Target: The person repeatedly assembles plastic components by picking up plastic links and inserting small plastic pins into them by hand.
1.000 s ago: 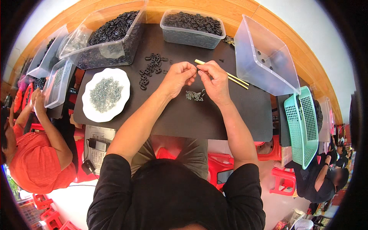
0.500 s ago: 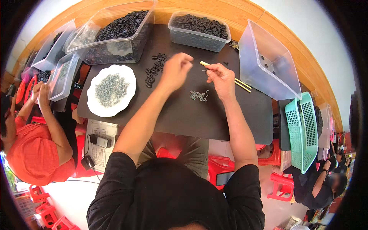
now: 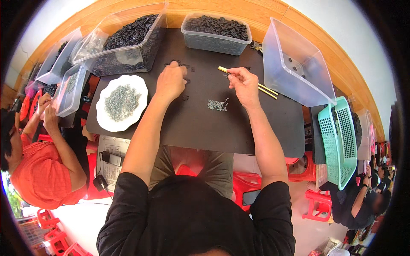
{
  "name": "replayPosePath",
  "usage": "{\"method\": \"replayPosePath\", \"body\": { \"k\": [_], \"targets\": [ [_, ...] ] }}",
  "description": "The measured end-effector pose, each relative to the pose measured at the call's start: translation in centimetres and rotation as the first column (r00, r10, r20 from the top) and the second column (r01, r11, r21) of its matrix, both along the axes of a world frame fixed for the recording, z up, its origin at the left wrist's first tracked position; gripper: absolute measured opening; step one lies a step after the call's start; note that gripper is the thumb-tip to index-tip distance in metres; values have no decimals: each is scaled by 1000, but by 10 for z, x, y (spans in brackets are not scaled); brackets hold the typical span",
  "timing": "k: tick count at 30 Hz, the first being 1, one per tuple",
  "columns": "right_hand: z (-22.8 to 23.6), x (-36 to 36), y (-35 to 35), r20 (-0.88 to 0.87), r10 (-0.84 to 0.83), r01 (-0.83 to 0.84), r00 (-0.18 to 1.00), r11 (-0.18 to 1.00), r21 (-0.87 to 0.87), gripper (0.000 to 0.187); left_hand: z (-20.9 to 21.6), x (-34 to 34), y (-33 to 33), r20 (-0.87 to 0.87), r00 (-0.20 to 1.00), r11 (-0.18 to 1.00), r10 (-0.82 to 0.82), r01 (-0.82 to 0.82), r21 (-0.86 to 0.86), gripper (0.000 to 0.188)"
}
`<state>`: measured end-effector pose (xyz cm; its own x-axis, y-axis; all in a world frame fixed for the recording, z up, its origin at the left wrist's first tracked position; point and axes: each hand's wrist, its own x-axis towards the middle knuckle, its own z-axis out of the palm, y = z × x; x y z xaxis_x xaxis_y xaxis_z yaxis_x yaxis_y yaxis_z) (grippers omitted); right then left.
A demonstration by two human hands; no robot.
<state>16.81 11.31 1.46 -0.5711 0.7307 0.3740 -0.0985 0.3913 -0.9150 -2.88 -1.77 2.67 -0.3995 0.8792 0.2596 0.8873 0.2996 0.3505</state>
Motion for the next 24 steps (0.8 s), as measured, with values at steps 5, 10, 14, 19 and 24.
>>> {"method": "replayPosePath", "body": {
  "k": [5, 10, 14, 19, 24],
  "targets": [
    [-2, -2, -2, 23, 7, -7, 1000, 1000, 6, 11, 3, -8, -8, -63, 995, 997, 72, -71, 20, 18],
    [-1, -4, -4, 39, 13, -13, 999, 1000, 9, 11, -4, -12, -6, 12, 998, 998, 61, -61, -8, 20],
    [-2, -4, -3, 57, 5, -6, 998, 1000, 17, 12, -1, -8, -4, 68, 997, 999, 45, -45, -12, 20],
    [-2, -4, -4, 53, 8, -8, 999, 1000, -4, 11, 2, 0, 2, -17, 1000, 998, -1, 0, -61, 20],
    [-2, -5, -4, 60, 8, -9, 998, 1000, 6, 12, -11, 0, 4, -80, 997, 999, 7, -3, 47, 14]
  ]
}}
